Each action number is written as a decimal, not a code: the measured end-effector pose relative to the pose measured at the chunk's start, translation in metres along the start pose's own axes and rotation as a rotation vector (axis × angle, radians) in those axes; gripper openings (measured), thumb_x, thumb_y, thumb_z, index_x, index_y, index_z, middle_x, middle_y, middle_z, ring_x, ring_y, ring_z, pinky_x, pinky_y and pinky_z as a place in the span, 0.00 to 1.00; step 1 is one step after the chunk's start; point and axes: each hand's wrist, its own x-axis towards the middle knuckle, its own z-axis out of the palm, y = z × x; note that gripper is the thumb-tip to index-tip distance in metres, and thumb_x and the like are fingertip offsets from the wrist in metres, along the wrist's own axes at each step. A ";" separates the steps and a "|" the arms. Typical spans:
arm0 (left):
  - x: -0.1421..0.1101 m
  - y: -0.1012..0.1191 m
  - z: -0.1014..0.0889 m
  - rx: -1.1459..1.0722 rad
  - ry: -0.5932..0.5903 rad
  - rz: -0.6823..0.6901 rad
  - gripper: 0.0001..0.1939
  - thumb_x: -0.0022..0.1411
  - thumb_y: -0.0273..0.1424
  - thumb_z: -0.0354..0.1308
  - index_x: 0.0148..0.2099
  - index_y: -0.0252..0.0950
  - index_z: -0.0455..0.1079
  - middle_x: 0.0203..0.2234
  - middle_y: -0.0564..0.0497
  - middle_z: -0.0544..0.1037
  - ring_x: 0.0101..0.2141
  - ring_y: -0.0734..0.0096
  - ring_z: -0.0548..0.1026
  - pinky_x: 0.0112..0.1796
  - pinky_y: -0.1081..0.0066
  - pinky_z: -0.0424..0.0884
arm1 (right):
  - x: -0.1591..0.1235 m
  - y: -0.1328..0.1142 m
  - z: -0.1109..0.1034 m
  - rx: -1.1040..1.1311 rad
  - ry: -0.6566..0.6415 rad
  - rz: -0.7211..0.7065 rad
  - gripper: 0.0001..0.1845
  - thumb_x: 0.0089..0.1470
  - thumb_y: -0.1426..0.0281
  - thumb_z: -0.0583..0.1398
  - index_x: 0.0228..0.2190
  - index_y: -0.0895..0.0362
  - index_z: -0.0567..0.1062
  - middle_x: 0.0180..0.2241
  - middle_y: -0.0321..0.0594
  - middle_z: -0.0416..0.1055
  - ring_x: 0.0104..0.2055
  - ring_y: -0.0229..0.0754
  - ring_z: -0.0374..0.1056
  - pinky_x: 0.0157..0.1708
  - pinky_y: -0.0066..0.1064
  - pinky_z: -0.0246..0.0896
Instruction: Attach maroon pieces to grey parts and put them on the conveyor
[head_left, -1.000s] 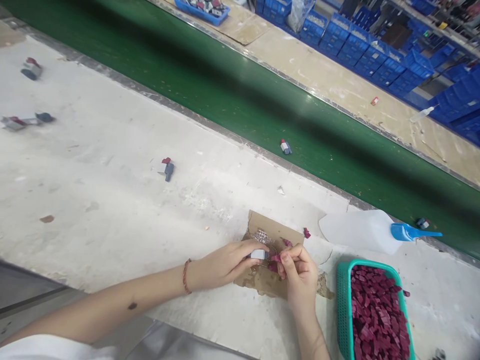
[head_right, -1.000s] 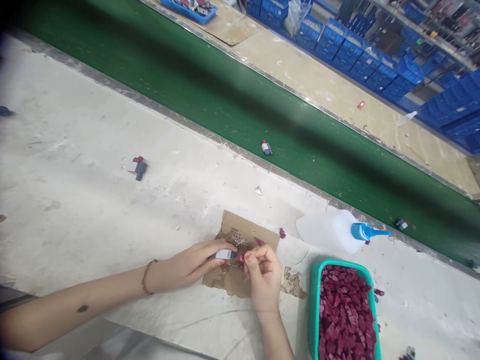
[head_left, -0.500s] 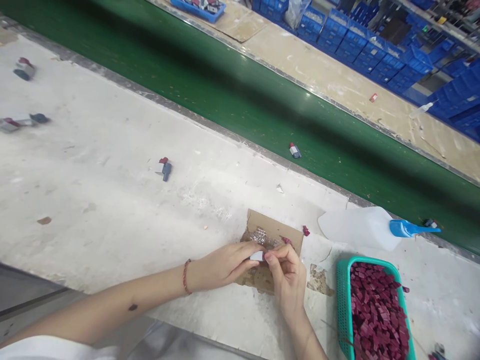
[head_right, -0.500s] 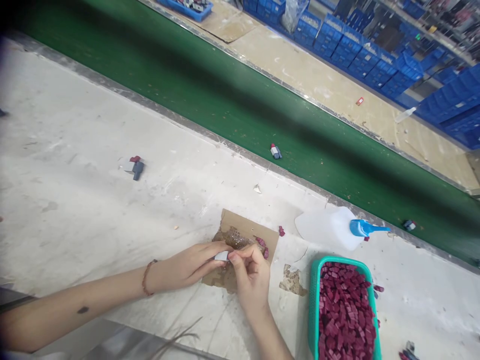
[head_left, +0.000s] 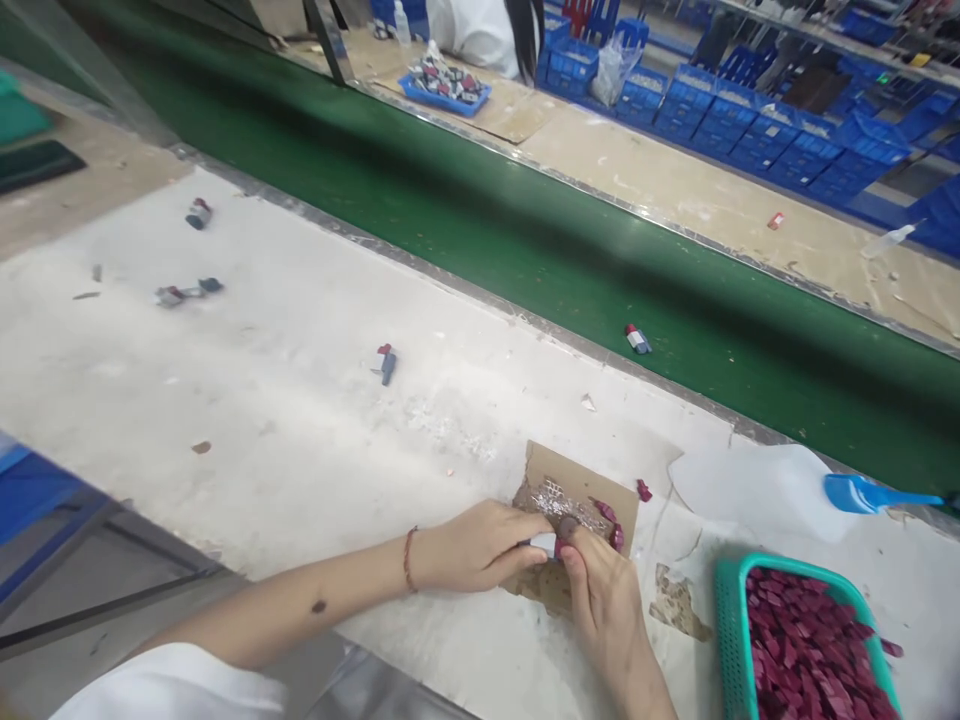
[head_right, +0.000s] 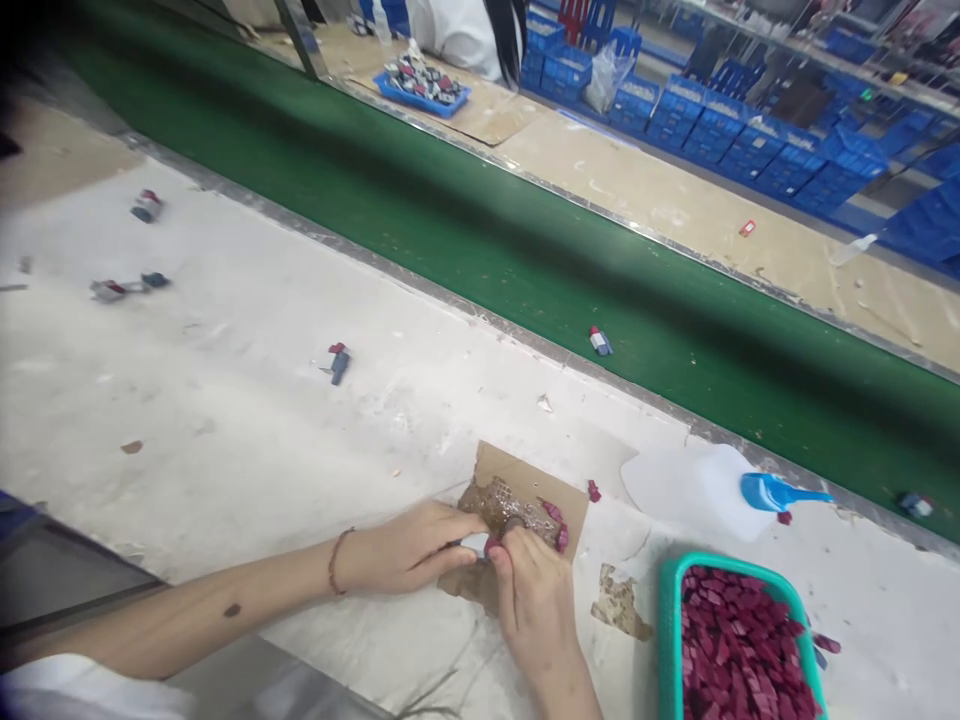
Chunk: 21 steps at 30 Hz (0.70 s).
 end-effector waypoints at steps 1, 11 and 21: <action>0.001 0.001 -0.002 0.011 -0.003 0.005 0.27 0.72 0.47 0.28 0.36 0.37 0.62 0.27 0.48 0.74 0.26 0.65 0.72 0.29 0.70 0.63 | 0.000 0.000 0.001 0.000 0.002 0.000 0.21 0.69 0.68 0.44 0.26 0.54 0.67 0.22 0.36 0.67 0.23 0.40 0.67 0.24 0.29 0.58; 0.042 -0.016 -0.054 0.101 0.194 -0.128 0.14 0.70 0.40 0.48 0.48 0.37 0.67 0.37 0.46 0.80 0.36 0.63 0.78 0.38 0.69 0.70 | -0.010 0.022 -0.011 0.064 0.209 0.271 0.22 0.67 0.61 0.45 0.34 0.54 0.75 0.25 0.39 0.73 0.26 0.42 0.70 0.27 0.29 0.66; 0.143 -0.092 -0.145 0.368 0.688 -0.421 0.15 0.65 0.22 0.47 0.53 0.29 0.64 0.51 0.32 0.74 0.55 0.50 0.70 0.54 0.52 0.64 | -0.012 0.020 -0.009 0.190 0.204 0.294 0.22 0.65 0.57 0.48 0.33 0.53 0.77 0.27 0.40 0.74 0.28 0.42 0.72 0.29 0.28 0.69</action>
